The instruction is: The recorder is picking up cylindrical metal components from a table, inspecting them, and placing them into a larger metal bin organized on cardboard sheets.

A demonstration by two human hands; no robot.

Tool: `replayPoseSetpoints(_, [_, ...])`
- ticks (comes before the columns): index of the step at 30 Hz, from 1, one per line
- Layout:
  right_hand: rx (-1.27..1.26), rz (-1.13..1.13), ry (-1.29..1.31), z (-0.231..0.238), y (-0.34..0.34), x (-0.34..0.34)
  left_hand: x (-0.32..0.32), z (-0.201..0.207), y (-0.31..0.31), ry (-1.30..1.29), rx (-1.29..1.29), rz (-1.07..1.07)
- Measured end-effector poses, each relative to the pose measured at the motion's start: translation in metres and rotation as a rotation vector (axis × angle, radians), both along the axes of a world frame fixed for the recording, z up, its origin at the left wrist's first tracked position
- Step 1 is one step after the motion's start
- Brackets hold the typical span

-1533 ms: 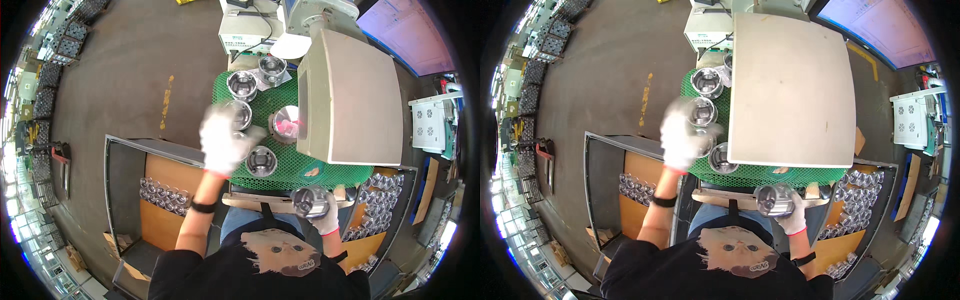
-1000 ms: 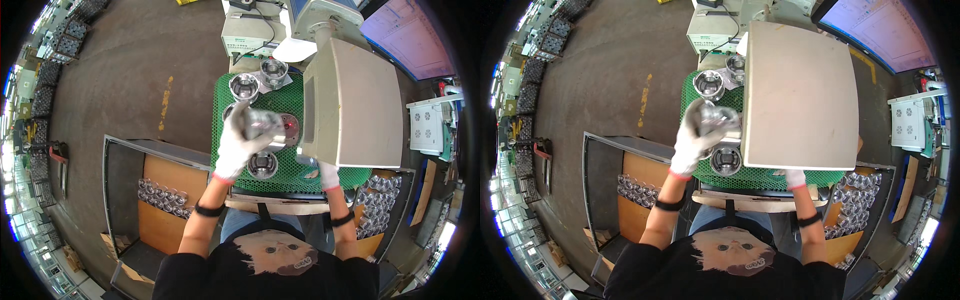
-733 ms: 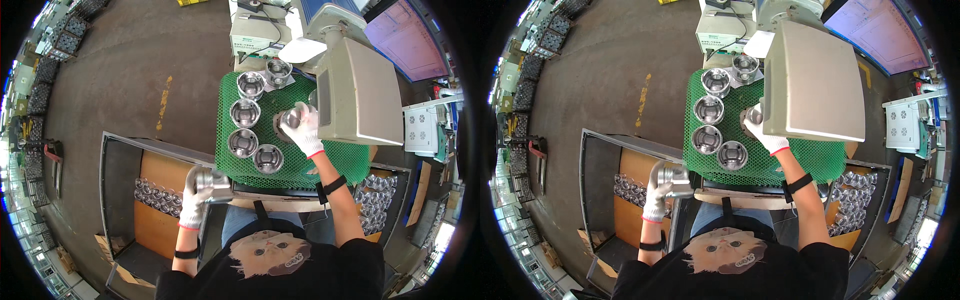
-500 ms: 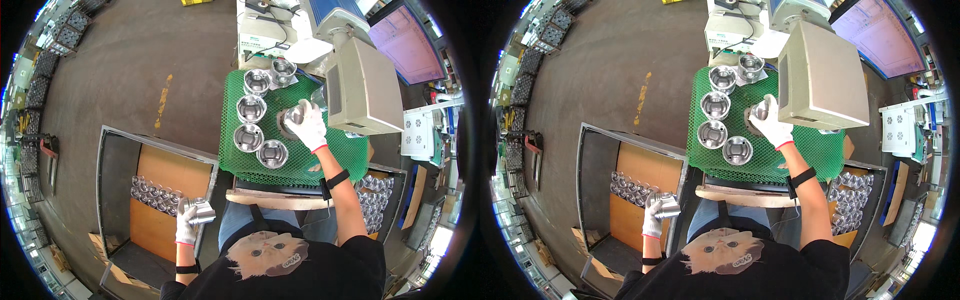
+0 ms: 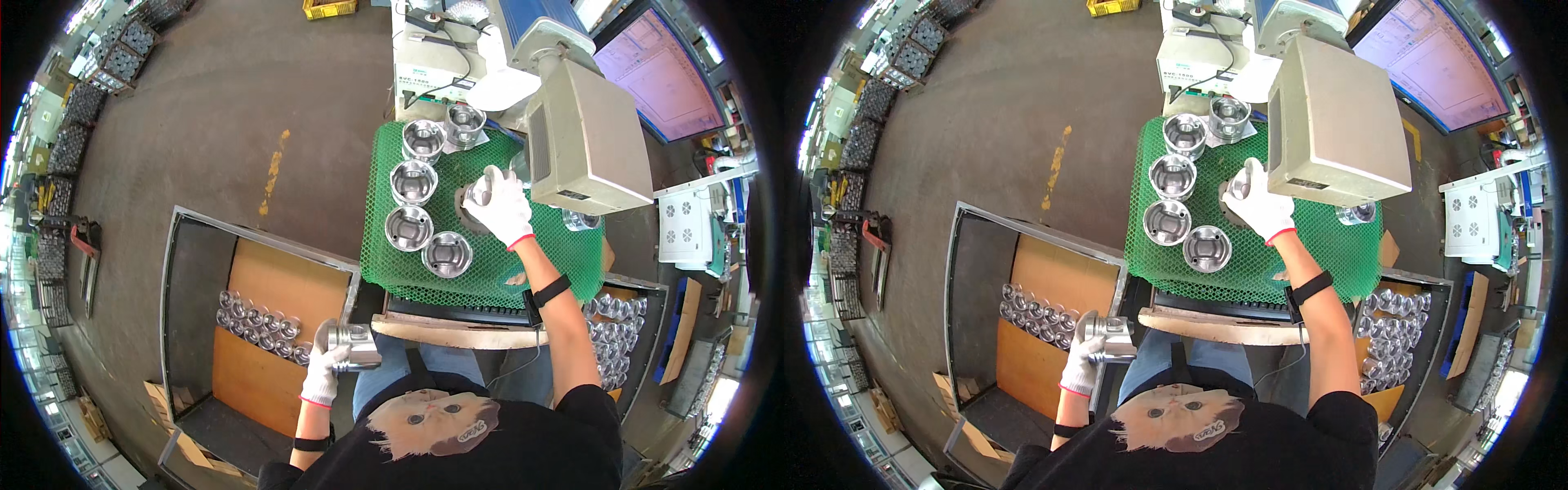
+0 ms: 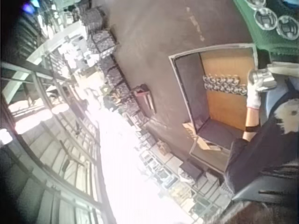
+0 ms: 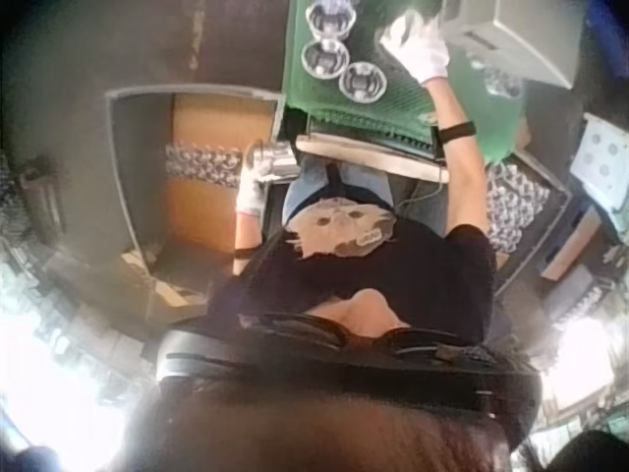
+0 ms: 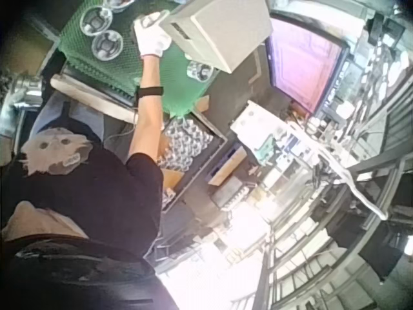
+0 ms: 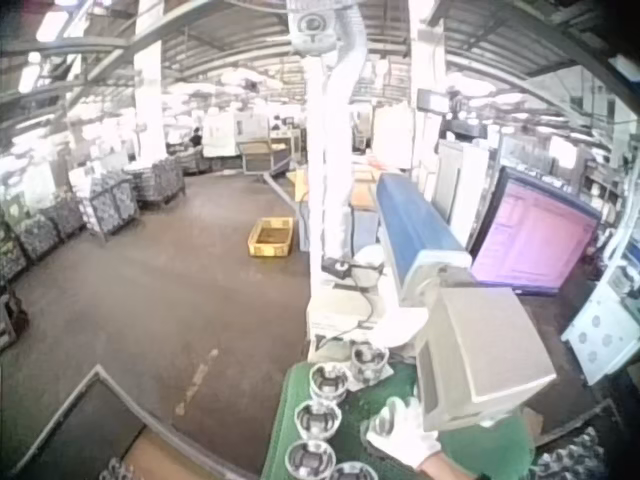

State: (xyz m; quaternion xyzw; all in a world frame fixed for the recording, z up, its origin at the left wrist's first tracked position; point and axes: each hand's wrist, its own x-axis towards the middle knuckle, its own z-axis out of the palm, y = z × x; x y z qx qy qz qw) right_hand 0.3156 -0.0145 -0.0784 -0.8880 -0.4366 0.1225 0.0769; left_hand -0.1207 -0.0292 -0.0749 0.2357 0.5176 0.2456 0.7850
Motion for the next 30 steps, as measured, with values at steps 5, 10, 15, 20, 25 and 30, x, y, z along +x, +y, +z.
replayPoseSetpoints(5, [0.101, 0.058, -0.017, -0.005, -0.005, 0.003, 0.004, 0.007, -0.008, 0.019, -0.033, -0.022])
replayPoseSetpoints(10, [0.193, 0.087, 0.115, 0.001, 0.006, 0.002, 0.023, 0.003, -0.007, 0.015, -0.079, -0.051])
replayPoseSetpoints(15, [0.428, 0.204, 0.014, -0.012, 0.004, 0.009, 0.034, 0.002, -0.006, 0.037, 0.017, -0.156])
replayPoseSetpoints(20, [0.265, 0.191, -0.021, -0.002, 0.009, 0.008, 0.047, 0.004, -0.005, 0.045, -0.02, -0.105])
replayPoseSetpoints(25, [0.224, 0.386, -0.072, 0.004, 0.003, 0.024, 0.061, 0.008, 0.002, -0.042, -0.076, -0.086])
replayPoseSetpoints(30, [0.373, 0.685, -0.239, 0.007, 0.013, 0.019, 0.031, -0.007, -0.012, 0.05, 0.004, -0.071])
